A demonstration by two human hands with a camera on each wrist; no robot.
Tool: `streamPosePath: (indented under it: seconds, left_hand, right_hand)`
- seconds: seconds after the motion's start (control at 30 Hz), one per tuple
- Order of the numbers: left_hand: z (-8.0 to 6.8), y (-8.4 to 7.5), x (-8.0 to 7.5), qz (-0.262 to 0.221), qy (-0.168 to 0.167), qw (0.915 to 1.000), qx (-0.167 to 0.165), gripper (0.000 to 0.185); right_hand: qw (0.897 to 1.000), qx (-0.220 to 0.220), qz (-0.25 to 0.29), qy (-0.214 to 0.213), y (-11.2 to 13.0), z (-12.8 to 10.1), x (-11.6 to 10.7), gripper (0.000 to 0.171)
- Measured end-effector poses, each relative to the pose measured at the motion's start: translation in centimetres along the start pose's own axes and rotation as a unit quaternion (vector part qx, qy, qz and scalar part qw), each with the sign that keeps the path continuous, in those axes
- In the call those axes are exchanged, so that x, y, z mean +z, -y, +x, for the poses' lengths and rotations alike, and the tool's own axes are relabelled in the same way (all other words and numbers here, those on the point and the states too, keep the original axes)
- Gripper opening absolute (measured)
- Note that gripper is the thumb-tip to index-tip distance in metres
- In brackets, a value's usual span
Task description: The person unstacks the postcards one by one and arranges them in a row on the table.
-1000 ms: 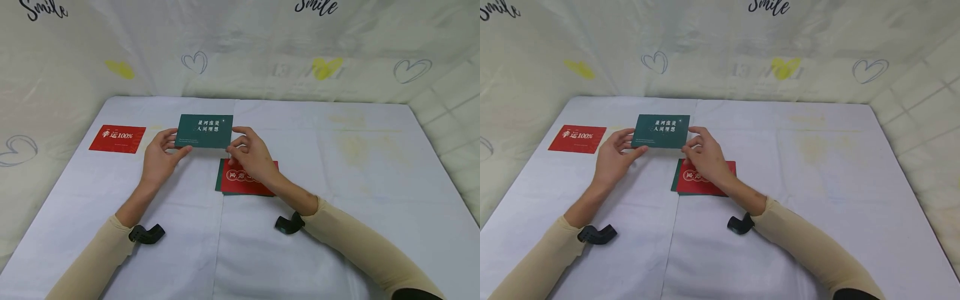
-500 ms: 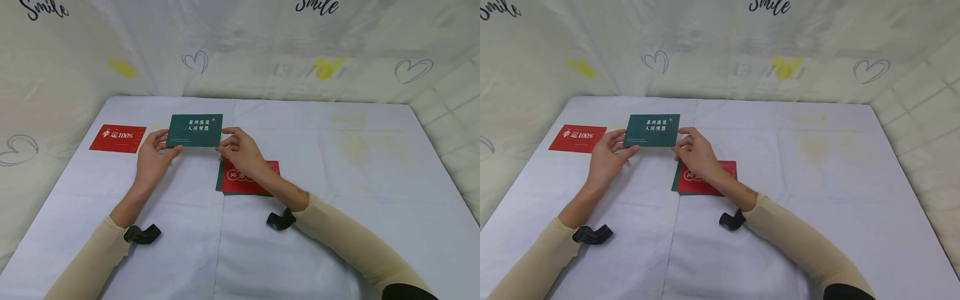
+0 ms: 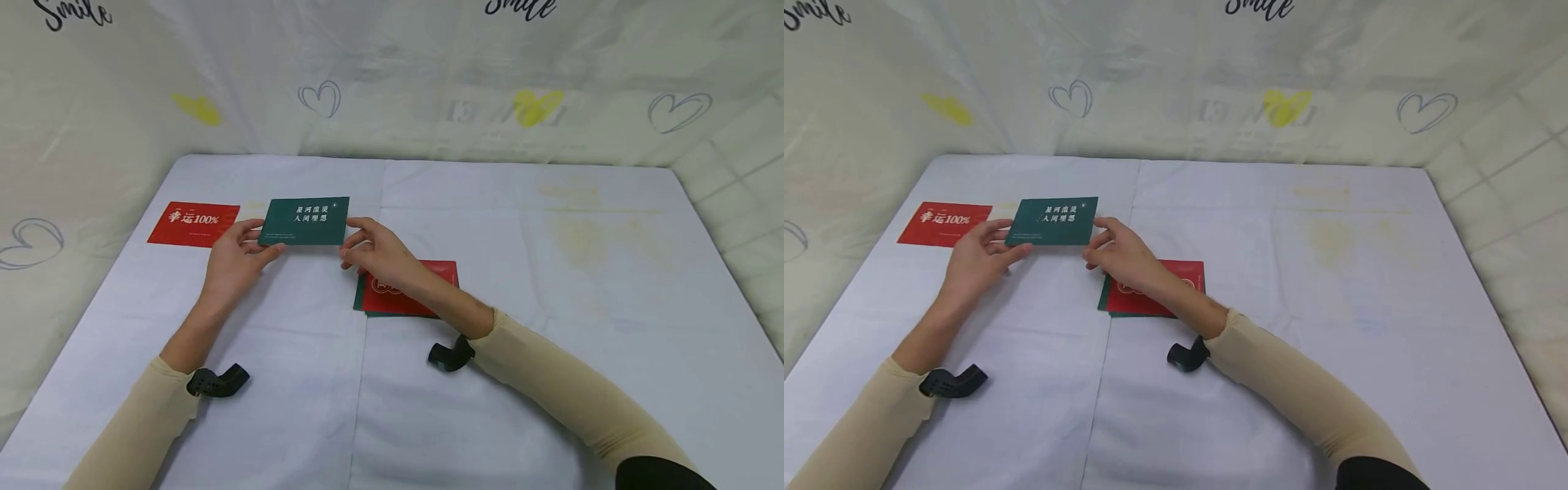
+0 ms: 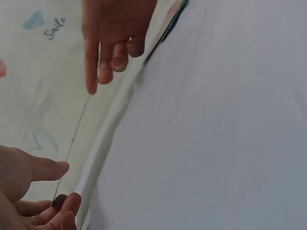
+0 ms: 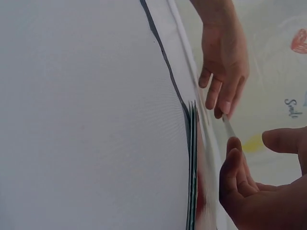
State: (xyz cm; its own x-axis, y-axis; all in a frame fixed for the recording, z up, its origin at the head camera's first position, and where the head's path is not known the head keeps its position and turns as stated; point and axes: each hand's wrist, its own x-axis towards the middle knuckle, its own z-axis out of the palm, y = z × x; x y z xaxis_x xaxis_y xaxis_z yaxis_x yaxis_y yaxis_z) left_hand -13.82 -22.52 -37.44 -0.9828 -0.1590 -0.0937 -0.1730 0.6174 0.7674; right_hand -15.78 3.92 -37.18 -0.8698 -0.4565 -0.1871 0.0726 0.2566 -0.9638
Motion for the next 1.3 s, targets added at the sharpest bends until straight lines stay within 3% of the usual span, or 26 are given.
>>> streamPosePath:
  seconds: [0.27, 0.93, 1.3]
  left_hand:
    - [0.2, 0.7, -0.5, 0.021, -0.01, 0.9997, 0.005, 0.074]
    - [0.5, 1.2, -0.8, 0.044, -0.028, 0.9987, 0.002, 0.074]
    - [0.5, 2.2, -1.3, 0.038, -0.049, 0.9981, -0.006, 0.074]
  right_hand:
    - [0.999, 0.026, -0.011, 0.031, -0.1, 0.6, 0.7, 0.068]
    - [0.999, 0.035, -0.014, 0.038, 0.7, 1.4, 1.7, 0.068]
    - [0.998, 0.041, -0.017, 0.053, 1.1, 2.1, 2.4, 0.067]
